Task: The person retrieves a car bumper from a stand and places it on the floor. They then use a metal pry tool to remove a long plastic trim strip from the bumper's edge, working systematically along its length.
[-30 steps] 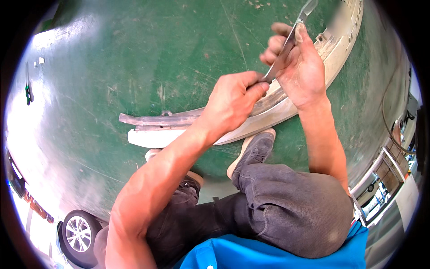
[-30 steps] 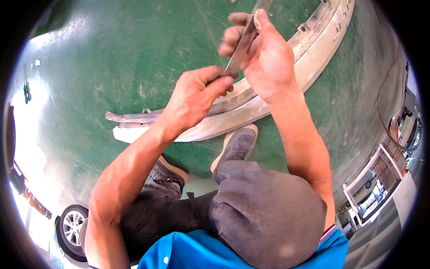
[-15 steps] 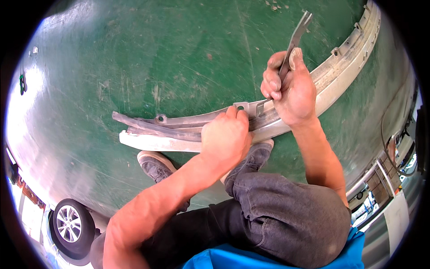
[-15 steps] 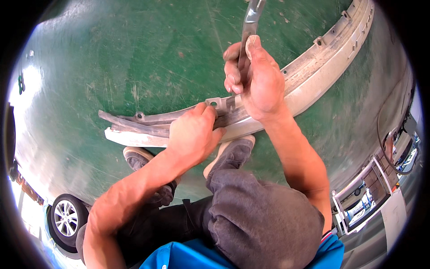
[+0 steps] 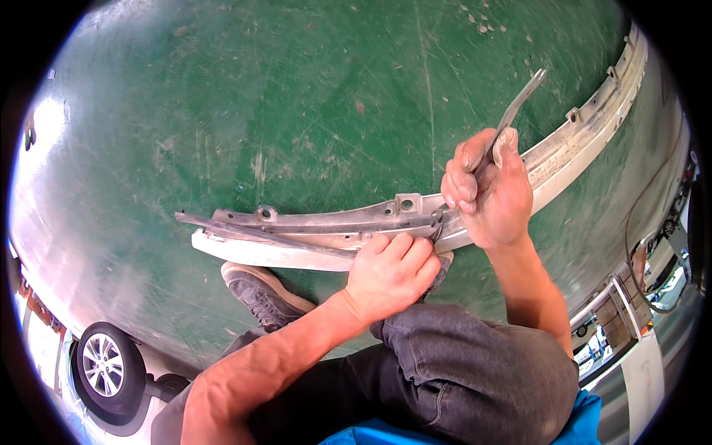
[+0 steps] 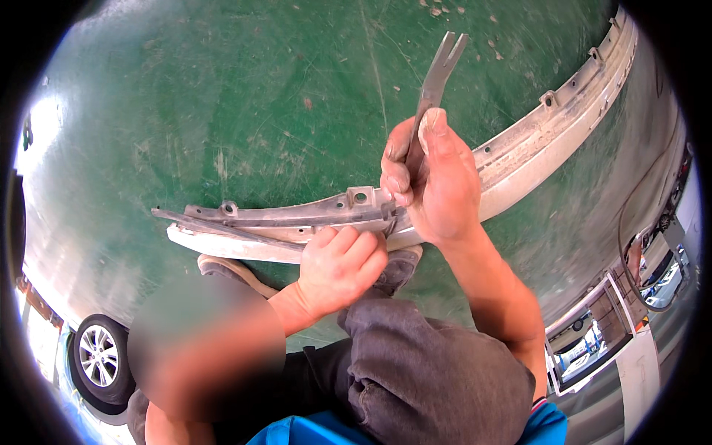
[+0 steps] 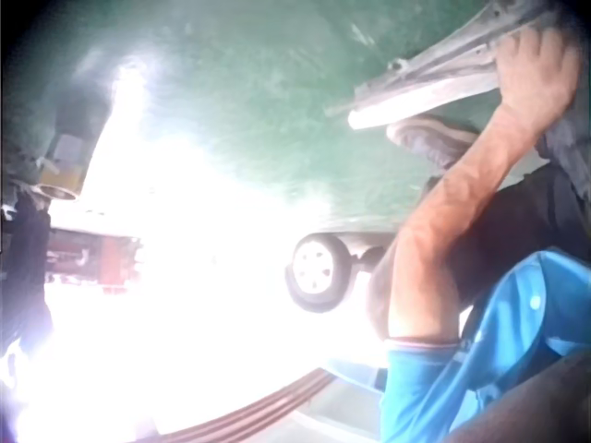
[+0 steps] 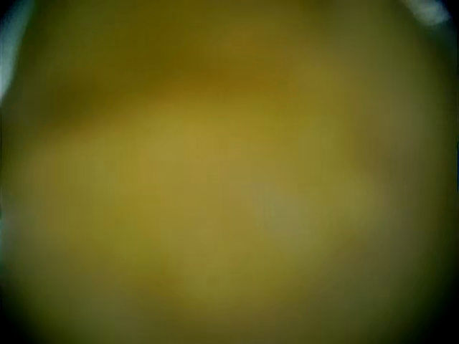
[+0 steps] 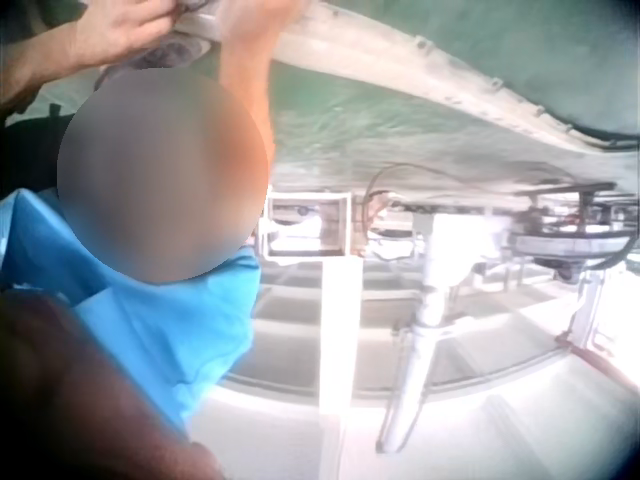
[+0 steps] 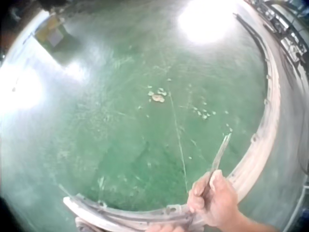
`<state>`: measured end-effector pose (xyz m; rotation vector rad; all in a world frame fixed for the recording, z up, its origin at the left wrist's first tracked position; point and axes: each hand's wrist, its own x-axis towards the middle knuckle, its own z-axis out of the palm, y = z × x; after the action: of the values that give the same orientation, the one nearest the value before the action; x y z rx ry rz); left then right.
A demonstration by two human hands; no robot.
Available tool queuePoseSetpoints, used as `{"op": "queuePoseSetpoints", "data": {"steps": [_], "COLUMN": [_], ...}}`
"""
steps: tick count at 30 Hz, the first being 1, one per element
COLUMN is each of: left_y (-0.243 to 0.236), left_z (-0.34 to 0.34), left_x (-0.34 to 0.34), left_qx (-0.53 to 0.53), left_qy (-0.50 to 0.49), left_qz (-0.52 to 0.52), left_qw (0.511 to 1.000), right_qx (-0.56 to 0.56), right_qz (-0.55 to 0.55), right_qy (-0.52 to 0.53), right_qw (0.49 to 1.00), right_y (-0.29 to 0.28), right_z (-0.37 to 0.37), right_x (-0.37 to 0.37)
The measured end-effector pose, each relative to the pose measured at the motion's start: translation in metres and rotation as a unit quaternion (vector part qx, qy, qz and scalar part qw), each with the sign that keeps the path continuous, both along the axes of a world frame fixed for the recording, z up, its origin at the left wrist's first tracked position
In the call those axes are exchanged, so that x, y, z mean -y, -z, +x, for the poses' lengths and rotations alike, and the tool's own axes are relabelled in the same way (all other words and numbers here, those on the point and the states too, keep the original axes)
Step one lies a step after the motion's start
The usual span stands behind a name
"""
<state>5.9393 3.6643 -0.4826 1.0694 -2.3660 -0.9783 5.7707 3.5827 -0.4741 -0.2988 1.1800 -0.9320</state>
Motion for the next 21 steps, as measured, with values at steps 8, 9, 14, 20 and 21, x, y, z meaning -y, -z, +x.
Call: {"op": "queuePoseSetpoints", "data": {"steps": [8, 9, 14, 20, 21], "left_y": [0.002, 0.002, 0.002, 0.005, 0.006], "left_z": [0.000, 0.001, 0.002, 0.007, 0.008], "left_x": [0.004, 0.004, 0.007, 0.010, 0.011], "left_qx": [-0.030, -0.028, -0.021, -0.011, -0.015], "left_qy": [-0.002, -0.002, 0.009, -0.004, -0.008], "left_qz": [0.008, 0.011, 0.034, 0.080, 0.089], "left_qw": [1.000, 1.000, 0.999, 0.997, 0.996], "right_qx": [-0.089, -0.103, -0.155, -0.129, -0.137], "right_qz": [-0.064, -0.082, -0.139, 0.010, 0.015], "right_qy": [-0.067, -0.083, -0.096, -0.119, -0.127], "right_qw": [0.992, 0.988, 0.973, 0.984, 0.982], "right_y": [-0.009, -0.010, -0.016, -0.009, -0.008], "right_z": [0.005, 0.006, 0.019, 0.033, 0.034], "right_x": [-0.014, -0.019, -0.026, -0.014, -0.011]}}
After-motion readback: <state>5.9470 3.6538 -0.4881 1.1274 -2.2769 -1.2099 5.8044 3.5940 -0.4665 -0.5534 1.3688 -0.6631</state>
